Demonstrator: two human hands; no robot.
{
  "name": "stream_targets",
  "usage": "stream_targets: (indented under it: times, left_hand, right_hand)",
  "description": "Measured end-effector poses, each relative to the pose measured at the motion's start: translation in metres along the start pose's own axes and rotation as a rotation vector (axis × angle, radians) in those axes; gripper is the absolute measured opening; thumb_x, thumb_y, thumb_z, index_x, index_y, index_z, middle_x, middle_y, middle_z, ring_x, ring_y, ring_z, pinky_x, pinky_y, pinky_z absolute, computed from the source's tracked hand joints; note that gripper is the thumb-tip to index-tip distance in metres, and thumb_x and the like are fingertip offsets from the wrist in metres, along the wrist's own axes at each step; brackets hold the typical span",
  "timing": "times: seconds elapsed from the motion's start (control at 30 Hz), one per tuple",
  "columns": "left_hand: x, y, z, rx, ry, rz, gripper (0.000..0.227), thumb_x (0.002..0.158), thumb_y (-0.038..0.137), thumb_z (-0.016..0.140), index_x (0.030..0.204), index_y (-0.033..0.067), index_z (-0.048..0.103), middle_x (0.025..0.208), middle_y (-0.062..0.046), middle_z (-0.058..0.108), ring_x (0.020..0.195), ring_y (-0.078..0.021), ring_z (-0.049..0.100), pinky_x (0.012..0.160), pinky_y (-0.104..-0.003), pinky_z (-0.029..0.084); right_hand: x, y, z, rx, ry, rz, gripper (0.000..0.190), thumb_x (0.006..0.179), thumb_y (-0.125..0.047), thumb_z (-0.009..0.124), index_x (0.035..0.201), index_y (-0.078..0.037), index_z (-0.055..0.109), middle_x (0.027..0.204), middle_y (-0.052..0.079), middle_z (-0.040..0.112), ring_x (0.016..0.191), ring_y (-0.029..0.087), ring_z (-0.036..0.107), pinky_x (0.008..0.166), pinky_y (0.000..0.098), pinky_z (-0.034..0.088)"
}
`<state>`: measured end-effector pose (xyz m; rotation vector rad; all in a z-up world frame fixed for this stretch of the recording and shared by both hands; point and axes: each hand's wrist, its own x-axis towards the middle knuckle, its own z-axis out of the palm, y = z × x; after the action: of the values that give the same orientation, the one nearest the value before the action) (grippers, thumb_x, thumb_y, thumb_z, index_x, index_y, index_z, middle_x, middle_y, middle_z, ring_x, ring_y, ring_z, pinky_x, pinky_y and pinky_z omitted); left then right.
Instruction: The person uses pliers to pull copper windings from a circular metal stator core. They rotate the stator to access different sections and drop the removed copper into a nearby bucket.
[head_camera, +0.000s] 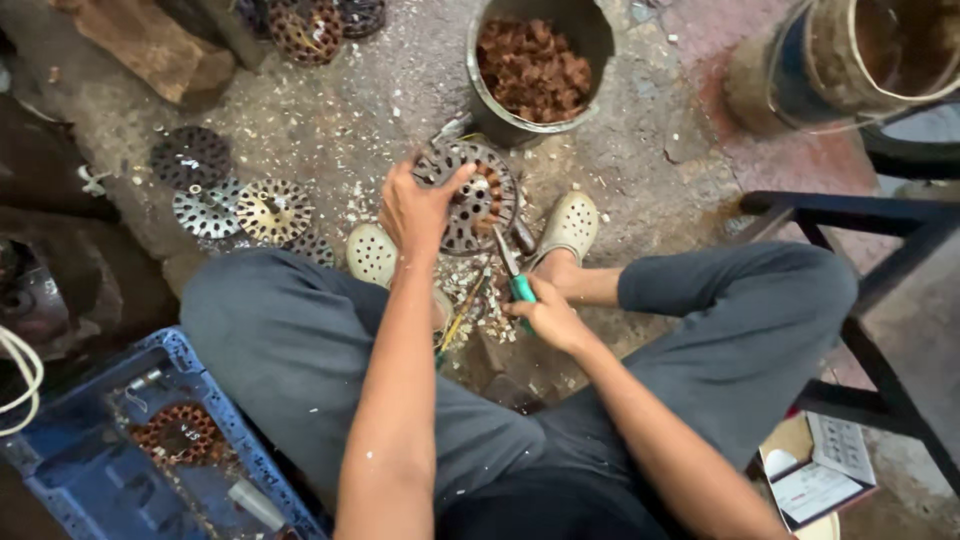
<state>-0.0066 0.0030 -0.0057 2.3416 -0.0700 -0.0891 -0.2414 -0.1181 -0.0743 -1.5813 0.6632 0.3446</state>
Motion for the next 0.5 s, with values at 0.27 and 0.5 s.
stream_targets:
  times: [0.27, 0.5]
  left_hand:
    - [-0.033, -0.007, 0.016, -0.031, 0.278, 0.627, 0.025, 0.112, 0.020, 0.050, 0.122, 0.0022, 0.065, 0.119, -0.016, 0.070, 0.113, -0.0330, 0.066, 0.106, -0.048, 0.049]
    - [-0.037, -0.001, 0.012, -0.100, 0.098, 0.655, 0.025, 0.107, 0.019, 0.062, 0.111, -0.0049, 0.061, 0.099, -0.024, 0.067, 0.093, -0.0397, 0.065, 0.082, -0.048, 0.053]
  right_hand:
    - [-0.038, -0.013, -0.053, 0.148, -0.038, 0.293, 0.032, 0.086, -0.009, 0.053, 0.116, -0.008, 0.064, 0.100, 0.007, 0.073, 0.082, 0.020, 0.069, 0.061, 0.0367, 0.055]
    - [-0.053, -0.055, -0.045, 0.240, -0.078, 0.128, 0.036, 0.087, -0.007, 0.054, 0.121, -0.005, 0.064, 0.106, 0.009, 0.073, 0.081, 0.021, 0.067, 0.066, 0.0357, 0.057]
